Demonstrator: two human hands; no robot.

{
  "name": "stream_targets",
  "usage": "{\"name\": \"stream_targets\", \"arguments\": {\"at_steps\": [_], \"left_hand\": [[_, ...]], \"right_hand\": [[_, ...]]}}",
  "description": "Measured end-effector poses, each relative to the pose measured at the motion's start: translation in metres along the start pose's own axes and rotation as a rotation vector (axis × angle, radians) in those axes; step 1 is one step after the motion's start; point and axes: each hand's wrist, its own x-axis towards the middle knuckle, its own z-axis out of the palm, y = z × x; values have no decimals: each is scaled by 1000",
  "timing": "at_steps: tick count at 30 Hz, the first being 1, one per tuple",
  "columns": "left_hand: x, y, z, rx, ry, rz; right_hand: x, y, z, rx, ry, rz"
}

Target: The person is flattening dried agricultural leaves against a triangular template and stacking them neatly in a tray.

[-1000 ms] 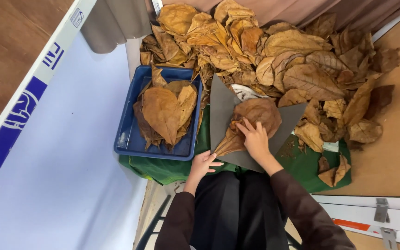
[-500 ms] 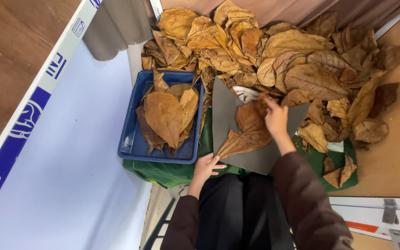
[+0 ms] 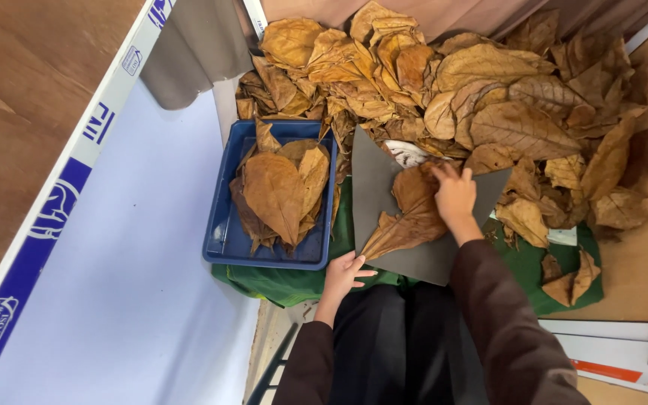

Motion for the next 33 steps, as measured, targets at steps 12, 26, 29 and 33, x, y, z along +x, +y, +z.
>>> {"name": "stream_targets", "arguments": {"at_steps": [12,26,29,33], "left_hand": [[1,6,0,48,-15,8],[-1,-2,4,42,2,21],[7,-4,-1,36,16,26],[4,-6,-1,17,2,17]], "right_hand": [[-148,-95,-82,331,4,-627],[-67,22,-38,35,60,-129],[-36,60,-5,83,-18,29],[-8,98,59,494,-127,255]]}}
